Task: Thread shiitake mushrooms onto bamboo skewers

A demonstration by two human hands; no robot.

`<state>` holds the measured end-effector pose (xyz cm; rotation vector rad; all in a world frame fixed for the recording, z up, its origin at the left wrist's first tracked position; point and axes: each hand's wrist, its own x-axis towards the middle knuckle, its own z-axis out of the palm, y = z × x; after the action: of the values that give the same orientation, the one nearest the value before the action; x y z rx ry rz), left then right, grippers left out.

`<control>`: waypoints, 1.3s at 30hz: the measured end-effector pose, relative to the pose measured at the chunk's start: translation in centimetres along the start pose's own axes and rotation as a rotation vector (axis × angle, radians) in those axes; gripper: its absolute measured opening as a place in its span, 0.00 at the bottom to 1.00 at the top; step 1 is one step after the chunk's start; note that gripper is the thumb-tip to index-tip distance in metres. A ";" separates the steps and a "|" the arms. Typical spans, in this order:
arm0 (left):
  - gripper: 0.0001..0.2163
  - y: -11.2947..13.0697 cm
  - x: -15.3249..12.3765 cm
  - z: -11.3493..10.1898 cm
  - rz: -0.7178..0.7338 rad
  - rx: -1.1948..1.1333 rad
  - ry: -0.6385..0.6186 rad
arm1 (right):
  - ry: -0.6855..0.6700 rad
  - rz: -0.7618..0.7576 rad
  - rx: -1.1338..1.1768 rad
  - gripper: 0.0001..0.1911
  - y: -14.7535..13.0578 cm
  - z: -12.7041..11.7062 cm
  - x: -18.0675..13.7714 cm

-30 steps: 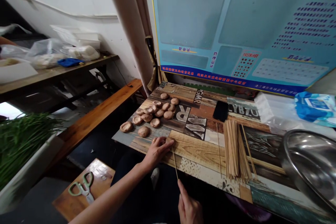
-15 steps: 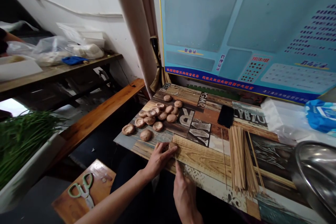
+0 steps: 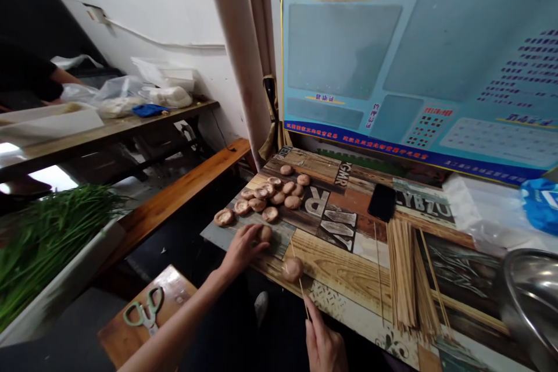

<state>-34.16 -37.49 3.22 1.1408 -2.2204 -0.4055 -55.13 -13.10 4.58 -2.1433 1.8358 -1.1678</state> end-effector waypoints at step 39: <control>0.21 5.6 1.7 2.0 0.104 -0.279 -0.312 | -0.041 0.169 -0.020 0.25 -0.1 1.2 0.4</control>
<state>-39.68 -35.59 5.17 0.8560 -2.3775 -0.8692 -54.36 -13.91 3.96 -1.9613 1.9732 -1.0659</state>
